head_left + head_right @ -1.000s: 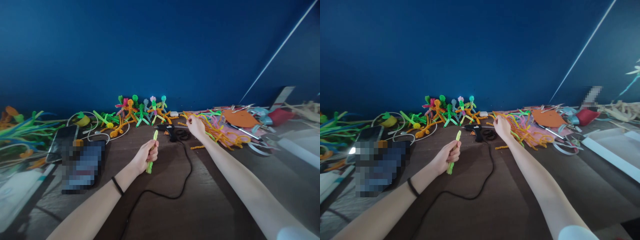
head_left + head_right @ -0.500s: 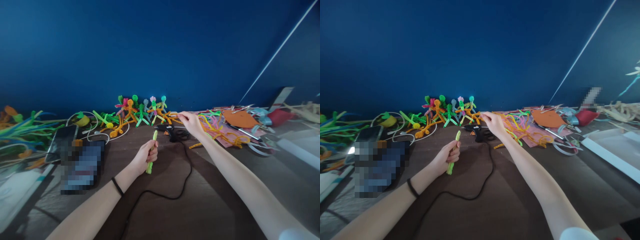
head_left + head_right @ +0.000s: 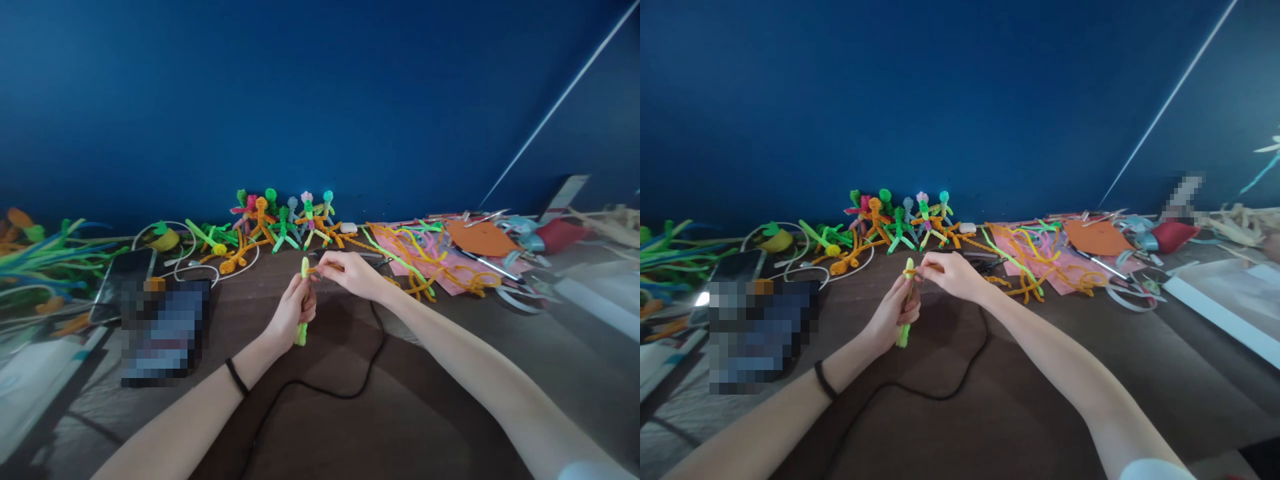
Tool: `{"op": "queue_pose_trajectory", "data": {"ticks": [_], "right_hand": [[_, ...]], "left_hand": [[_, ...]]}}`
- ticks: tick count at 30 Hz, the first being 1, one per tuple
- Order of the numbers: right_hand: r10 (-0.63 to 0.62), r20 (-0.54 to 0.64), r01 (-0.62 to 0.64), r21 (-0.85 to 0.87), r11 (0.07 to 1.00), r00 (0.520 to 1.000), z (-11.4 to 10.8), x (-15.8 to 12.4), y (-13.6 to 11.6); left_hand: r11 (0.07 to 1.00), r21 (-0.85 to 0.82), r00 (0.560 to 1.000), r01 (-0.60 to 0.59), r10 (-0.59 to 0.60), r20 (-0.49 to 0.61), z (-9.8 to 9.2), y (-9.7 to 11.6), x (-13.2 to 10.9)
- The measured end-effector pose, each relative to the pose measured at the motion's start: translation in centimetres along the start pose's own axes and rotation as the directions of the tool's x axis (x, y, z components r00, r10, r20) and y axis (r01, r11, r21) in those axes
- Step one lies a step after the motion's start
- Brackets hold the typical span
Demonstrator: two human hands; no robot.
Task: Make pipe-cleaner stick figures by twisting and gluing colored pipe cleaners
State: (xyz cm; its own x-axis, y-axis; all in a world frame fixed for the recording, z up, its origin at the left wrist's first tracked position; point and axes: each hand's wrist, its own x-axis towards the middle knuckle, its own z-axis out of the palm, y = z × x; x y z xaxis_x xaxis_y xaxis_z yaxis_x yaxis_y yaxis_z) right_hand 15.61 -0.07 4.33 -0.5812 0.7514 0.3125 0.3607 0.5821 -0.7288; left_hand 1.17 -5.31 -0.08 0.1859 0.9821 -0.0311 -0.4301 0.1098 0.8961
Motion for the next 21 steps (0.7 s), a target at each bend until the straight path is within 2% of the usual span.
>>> {"op": "queue_pose_trajectory", "data": {"ticks": [8, 21], "right_hand": [[-0.004, 0.032, 0.005, -0.017, 1.000, 0.999, 0.71, -0.19, -0.41], [0.032, 0.097, -0.038, 0.064, 0.997, 0.995, 0.34, -0.24, -0.59]], "left_hand": [[0.979, 0.189, 0.996, -0.078, 0.086, -0.034, 0.46, 0.45, -0.36], [0.970, 0.222, 0.993, -0.101, 0.113, -0.040, 0.81, 1.01, -0.57]]}}
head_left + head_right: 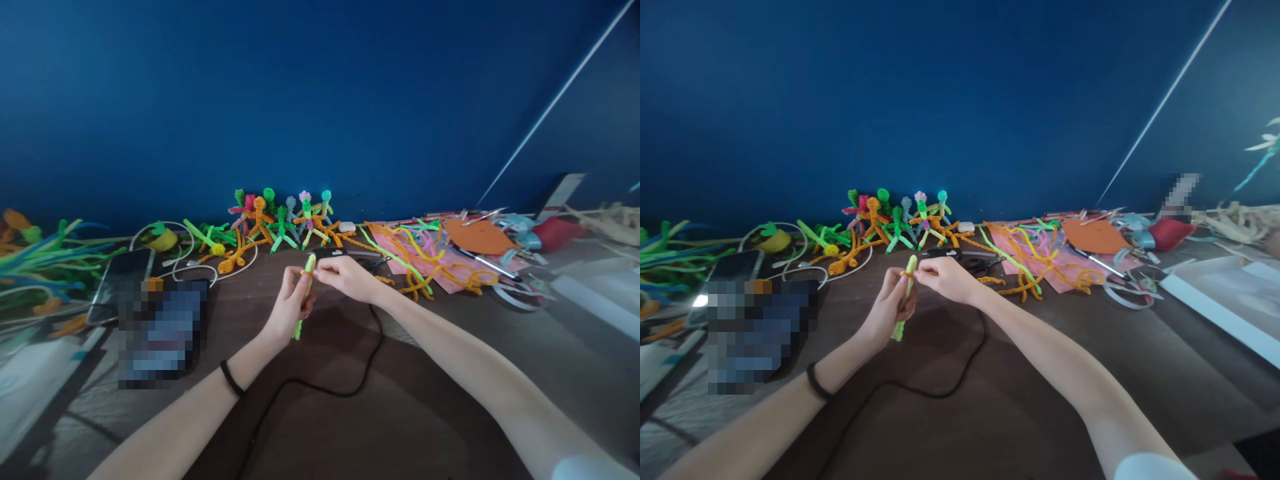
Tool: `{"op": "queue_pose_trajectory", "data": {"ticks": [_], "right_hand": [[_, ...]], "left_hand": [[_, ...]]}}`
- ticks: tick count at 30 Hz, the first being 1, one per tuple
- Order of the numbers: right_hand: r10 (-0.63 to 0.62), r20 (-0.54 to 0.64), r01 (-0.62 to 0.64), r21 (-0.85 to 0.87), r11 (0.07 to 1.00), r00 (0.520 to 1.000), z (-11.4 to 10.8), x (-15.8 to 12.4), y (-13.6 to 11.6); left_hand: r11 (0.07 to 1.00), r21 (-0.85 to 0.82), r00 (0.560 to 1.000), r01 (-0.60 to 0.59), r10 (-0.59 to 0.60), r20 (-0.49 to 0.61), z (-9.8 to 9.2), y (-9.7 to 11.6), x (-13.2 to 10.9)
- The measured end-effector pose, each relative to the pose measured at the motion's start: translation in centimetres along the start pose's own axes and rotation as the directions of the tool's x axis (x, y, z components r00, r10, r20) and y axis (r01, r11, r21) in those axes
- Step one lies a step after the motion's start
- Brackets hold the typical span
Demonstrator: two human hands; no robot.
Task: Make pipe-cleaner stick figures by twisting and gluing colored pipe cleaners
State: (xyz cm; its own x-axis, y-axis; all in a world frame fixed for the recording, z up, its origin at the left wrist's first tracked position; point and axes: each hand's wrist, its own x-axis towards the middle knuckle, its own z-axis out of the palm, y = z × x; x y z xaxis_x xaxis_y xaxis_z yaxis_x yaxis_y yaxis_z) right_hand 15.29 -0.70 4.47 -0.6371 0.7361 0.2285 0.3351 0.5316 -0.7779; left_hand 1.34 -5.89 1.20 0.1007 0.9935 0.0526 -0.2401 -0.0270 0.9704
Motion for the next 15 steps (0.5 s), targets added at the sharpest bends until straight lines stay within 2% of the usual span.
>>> {"op": "queue_pose_trajectory", "data": {"ticks": [8, 15], "right_hand": [[0.038, 0.040, -0.040, 0.047, 0.998, 0.998, -0.04, 0.00, -0.11], [0.059, 0.072, -0.066, 0.111, 0.992, 0.996, 0.02, -0.04, -0.13]], "left_hand": [[0.997, 0.079, 1.000, -0.007, 0.009, -0.025, 0.40, 0.84, -0.26], [0.989, 0.146, 0.997, -0.036, 0.046, -0.068, 0.40, 0.55, -0.41]]}}
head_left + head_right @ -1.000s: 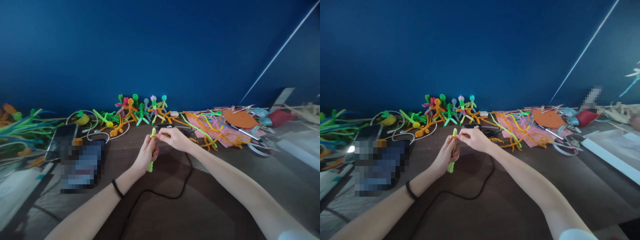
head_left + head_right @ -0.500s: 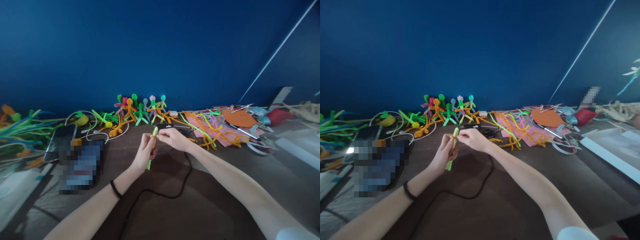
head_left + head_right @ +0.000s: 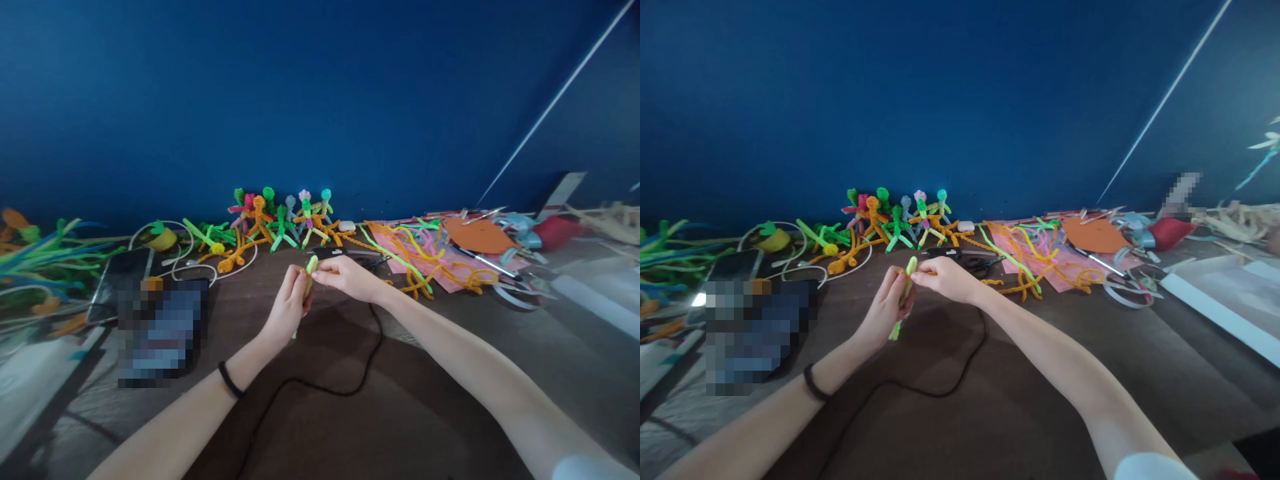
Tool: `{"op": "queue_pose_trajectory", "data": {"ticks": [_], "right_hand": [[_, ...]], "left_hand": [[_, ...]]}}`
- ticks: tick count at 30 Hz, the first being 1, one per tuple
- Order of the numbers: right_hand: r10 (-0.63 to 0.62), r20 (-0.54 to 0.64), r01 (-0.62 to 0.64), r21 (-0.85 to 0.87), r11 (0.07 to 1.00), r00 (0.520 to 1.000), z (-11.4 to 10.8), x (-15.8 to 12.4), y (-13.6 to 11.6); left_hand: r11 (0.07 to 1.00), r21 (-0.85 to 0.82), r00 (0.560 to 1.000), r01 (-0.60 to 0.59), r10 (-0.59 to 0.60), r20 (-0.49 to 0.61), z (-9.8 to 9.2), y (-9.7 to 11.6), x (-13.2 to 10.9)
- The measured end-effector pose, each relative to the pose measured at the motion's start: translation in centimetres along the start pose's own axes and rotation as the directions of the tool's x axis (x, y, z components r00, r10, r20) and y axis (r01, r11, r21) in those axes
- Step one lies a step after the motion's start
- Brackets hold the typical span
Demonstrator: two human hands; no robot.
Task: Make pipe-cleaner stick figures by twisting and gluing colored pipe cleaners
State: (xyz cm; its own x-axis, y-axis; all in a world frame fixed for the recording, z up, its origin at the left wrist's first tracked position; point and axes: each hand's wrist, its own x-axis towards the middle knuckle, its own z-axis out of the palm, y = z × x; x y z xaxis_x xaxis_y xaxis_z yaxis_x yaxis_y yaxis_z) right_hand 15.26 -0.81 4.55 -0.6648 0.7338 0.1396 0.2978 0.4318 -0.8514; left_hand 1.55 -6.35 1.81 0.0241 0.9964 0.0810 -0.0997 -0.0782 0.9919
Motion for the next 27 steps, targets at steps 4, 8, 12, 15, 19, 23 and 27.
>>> {"op": "queue_pose_trajectory", "data": {"ticks": [4, 8, 12, 15, 19, 23, 27], "right_hand": [[-0.016, 0.037, 0.014, 0.069, 0.998, 0.999, 0.0, 0.1, 0.2], [-0.045, 0.071, 0.036, 0.120, 0.992, 0.996, -0.4, 0.3, 0.7], [-0.081, 0.064, 0.076, 0.082, 0.994, 0.995, -0.9, 0.4, 1.1], [-0.105, 0.060, 0.096, 0.139, 0.986, 0.993, -1.0, 0.5, 1.3], [-0.095, 0.018, 0.089, 0.209, 0.974, 0.995, -0.9, 0.4, 1.5], [-0.162, 0.030, 0.151, 0.229, 0.962, 0.986, -0.9, 0.2, 1.1], [-0.227, 0.047, 0.209, 0.249, 0.946, 0.973, -0.9, 0.2, 0.8]], "left_hand": [[0.999, -0.036, 1.000, 0.008, -0.009, -0.009, 0.0, 0.0, 0.1], [0.989, -0.132, 0.998, 0.065, -0.065, 0.010, -0.1, 0.3, 0.3], [0.972, -0.217, 0.995, 0.088, -0.077, 0.058, -0.2, 0.3, 0.5], [0.957, -0.271, 0.992, 0.101, -0.078, 0.095, -0.3, 0.2, 0.6], [0.933, -0.332, 0.986, 0.140, -0.102, 0.129, -0.6, 0.3, 0.7], [0.902, -0.385, 0.977, 0.195, -0.146, 0.154, -0.7, 0.5, 0.8], [0.874, -0.421, 0.967, 0.244, -0.186, 0.173, -0.8, 0.7, 0.9]]}}
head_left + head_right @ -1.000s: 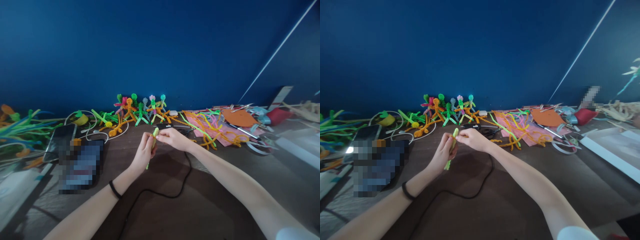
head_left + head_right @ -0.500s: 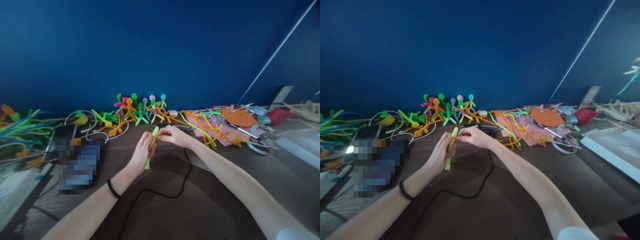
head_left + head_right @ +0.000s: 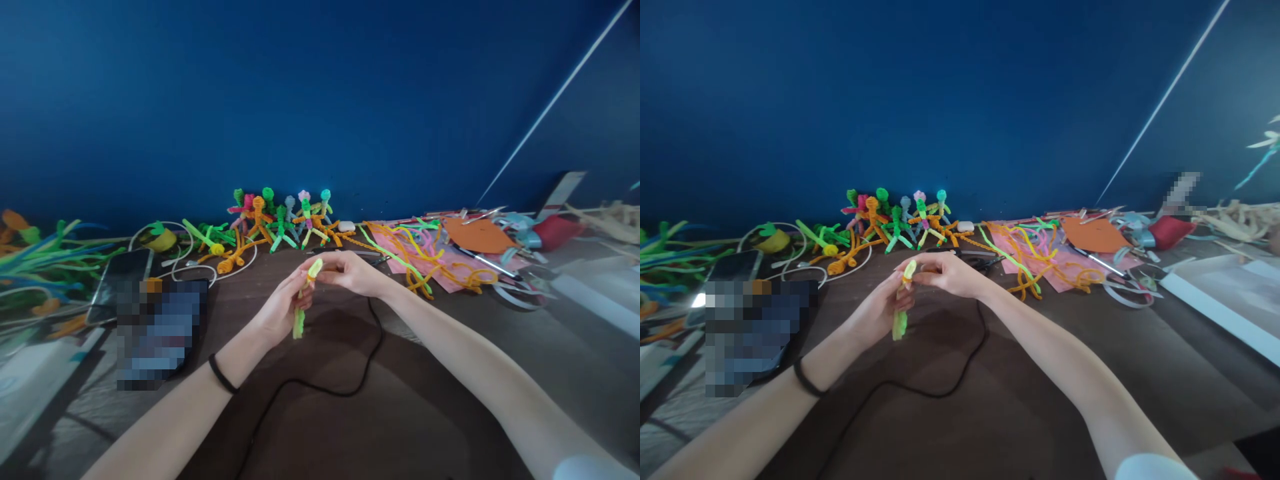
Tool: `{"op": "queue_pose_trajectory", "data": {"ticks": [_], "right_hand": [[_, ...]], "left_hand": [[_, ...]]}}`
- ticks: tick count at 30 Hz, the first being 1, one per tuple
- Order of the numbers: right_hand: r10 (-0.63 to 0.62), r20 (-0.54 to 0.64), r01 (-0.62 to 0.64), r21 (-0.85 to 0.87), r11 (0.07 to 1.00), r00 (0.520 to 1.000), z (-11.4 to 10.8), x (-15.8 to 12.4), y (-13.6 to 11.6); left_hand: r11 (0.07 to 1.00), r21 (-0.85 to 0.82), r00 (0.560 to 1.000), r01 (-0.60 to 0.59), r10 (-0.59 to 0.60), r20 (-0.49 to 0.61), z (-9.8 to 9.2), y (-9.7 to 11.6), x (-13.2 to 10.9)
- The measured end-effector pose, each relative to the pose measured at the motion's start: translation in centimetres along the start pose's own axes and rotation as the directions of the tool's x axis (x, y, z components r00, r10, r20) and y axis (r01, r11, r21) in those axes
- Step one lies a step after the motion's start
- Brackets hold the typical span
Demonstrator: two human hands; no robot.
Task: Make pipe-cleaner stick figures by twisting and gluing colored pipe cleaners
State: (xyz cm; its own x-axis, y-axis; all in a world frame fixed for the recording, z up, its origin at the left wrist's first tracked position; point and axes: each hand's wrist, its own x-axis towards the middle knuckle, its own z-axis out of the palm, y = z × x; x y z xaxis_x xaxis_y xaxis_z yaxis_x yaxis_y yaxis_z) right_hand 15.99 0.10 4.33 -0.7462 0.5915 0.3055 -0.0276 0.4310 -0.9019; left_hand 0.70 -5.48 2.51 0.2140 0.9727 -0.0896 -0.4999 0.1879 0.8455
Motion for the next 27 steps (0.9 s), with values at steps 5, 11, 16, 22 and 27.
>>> {"op": "queue_pose_trajectory", "data": {"ticks": [5, 11, 16, 22, 27], "right_hand": [[-0.047, -0.052, 0.044, -0.054, 0.998, 0.998, 0.3, 0.0, -0.2], [-0.104, -0.111, 0.078, -0.219, 0.973, 0.988, 0.3, -0.1, -0.2], [-0.125, -0.142, 0.070, -0.340, 0.938, 0.982, 0.4, -0.1, -0.4], [-0.119, -0.141, 0.056, -0.384, 0.922, 0.983, 0.6, -0.2, -1.0], [-0.063, -0.161, -0.002, -0.374, 0.928, 0.985, 0.5, -0.3, -1.1]], "left_hand": [[0.999, -0.030, 0.999, 0.010, -0.009, 0.040, -0.1, 0.2, -0.1], [0.999, -0.043, 0.997, 0.001, 0.003, 0.079, -0.2, 0.2, -0.1], [0.999, -0.052, 0.994, 0.006, -0.001, 0.111, -0.3, 0.1, 0.0], [0.997, -0.071, 0.994, 0.001, 0.007, 0.112, -0.3, 0.1, 0.0], [0.994, -0.096, 0.998, 0.049, -0.046, 0.036, 0.0, 0.4, 0.0]]}}
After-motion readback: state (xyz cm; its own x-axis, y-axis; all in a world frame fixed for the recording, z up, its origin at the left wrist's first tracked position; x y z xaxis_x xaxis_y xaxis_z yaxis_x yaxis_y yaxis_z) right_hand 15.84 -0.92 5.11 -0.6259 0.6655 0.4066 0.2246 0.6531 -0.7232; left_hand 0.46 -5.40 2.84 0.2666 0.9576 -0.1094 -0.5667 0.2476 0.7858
